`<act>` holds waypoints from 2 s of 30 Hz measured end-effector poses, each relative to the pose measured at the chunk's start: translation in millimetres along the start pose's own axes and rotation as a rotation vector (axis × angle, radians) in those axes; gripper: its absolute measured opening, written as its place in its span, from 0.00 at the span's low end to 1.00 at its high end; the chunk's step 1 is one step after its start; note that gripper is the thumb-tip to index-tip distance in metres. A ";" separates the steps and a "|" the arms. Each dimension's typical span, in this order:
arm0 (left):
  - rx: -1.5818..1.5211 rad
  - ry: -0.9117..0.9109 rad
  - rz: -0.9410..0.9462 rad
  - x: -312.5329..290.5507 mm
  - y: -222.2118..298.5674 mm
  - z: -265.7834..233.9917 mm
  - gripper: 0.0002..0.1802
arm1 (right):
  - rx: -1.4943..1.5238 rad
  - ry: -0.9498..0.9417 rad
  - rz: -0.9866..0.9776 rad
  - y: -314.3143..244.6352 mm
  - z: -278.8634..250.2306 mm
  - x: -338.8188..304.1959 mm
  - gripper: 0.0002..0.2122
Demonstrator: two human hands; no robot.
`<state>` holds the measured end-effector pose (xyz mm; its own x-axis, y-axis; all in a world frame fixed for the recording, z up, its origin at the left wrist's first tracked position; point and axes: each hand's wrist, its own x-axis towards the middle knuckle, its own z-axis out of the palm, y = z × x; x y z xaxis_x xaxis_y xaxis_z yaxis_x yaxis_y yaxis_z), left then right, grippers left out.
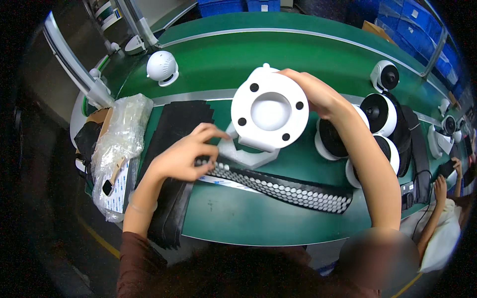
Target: Applying adhesive pads to the base of security camera housings on an assembly line.
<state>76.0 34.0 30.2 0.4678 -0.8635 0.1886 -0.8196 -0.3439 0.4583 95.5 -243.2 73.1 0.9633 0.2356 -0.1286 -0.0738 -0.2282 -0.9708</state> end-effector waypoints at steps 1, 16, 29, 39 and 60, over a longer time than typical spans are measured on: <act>0.036 0.020 0.069 -1.3 10.8 -0.4 0.05 | -0.007 0.069 -0.004 -3.4 3.2 -7.7 0.24; 0.035 -0.020 -0.222 33.4 61.2 34.3 0.22 | 0.156 -0.014 -0.159 41.0 -16.8 21.1 0.28; 0.303 -0.114 -0.248 56.9 31.6 32.1 0.10 | 0.173 0.050 -0.001 19.6 -12.6 -16.9 0.28; 0.006 0.056 -0.332 28.6 37.7 33.4 0.21 | 0.147 0.116 -0.090 31.8 -8.6 -13.8 0.21; 0.153 0.095 -0.230 21.5 19.7 52.6 0.23 | -0.648 0.028 -0.238 -17.7 -18.3 -20.5 0.29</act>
<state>52.6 -10.8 -2.4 0.6699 -0.7206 0.1785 -0.7255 -0.5846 0.3631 81.8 -261.3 96.6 0.9411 0.3268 0.0870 0.3014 -0.6937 -0.6541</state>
